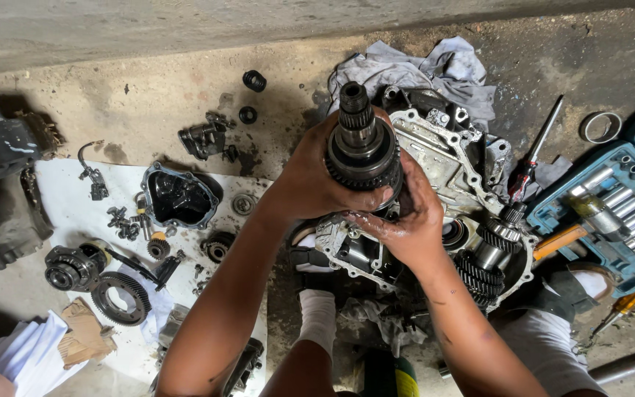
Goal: The person sits on the floor and assembles a gearbox by inserting a gear shaft into the casing. They rotate and align the shaft, then use a hammer to tap it into place.
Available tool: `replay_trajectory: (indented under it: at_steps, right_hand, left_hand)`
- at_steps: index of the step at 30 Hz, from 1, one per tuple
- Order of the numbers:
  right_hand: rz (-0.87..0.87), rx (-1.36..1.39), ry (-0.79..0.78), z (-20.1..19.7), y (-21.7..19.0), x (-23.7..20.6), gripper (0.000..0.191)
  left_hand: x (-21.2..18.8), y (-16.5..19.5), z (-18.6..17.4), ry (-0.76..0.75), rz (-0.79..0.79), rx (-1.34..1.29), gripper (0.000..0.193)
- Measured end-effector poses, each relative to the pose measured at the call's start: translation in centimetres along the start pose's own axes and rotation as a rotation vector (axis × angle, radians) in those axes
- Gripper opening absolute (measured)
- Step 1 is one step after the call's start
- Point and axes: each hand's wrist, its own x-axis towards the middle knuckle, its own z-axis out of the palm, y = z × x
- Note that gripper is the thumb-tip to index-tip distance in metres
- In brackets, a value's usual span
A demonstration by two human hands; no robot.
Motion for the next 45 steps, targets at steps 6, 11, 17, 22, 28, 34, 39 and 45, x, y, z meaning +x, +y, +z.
replay_trajectory:
  at_steps: [6,11,17,22,28,34,39,45]
  right_hand:
    - [0.004,-0.048,0.027,-0.1,-0.8,0.6,0.087]
    - [0.05,0.035,-0.005,-0.7,-0.7,0.1,0.09]
    - [0.064,0.012,-0.019,-1.0,-0.3,-0.1,0.094]
    - [-0.14,-0.27,-0.061,-0.6,-0.2,1.1,0.101]
    - [-0.037,-0.377,-0.029,-0.4,-0.7,2.8,0.08]
    - [-0.018,-0.336,-0.02,-0.4,-1.7,3.1,0.075]
    - [0.003,-0.351,-0.049,-0.9,-2.2,3.0,0.072]
    - [-0.019,-0.363,-0.05,-1.1,-1.9,3.3,0.074]
  left_hand:
    - [0.1,0.4,0.4,-0.001,0.001,-0.007,0.081]
    - [-0.1,0.6,0.4,-0.025,0.019,-0.003,0.077]
    - [-0.9,0.7,1.0,0.053,0.016,0.014,0.079]
    - [-0.7,0.3,1.3,0.074,-0.01,-0.094,0.083]
    - [-0.2,-0.6,1.3,0.089,0.091,0.095,0.086]
    - [0.2,-0.4,1.5,0.113,0.036,0.135,0.091]
    - [0.4,-0.2,2.0,0.088,-0.03,0.071,0.09]
    - [1.0,-0.4,2.3,0.101,-0.016,0.091,0.09]
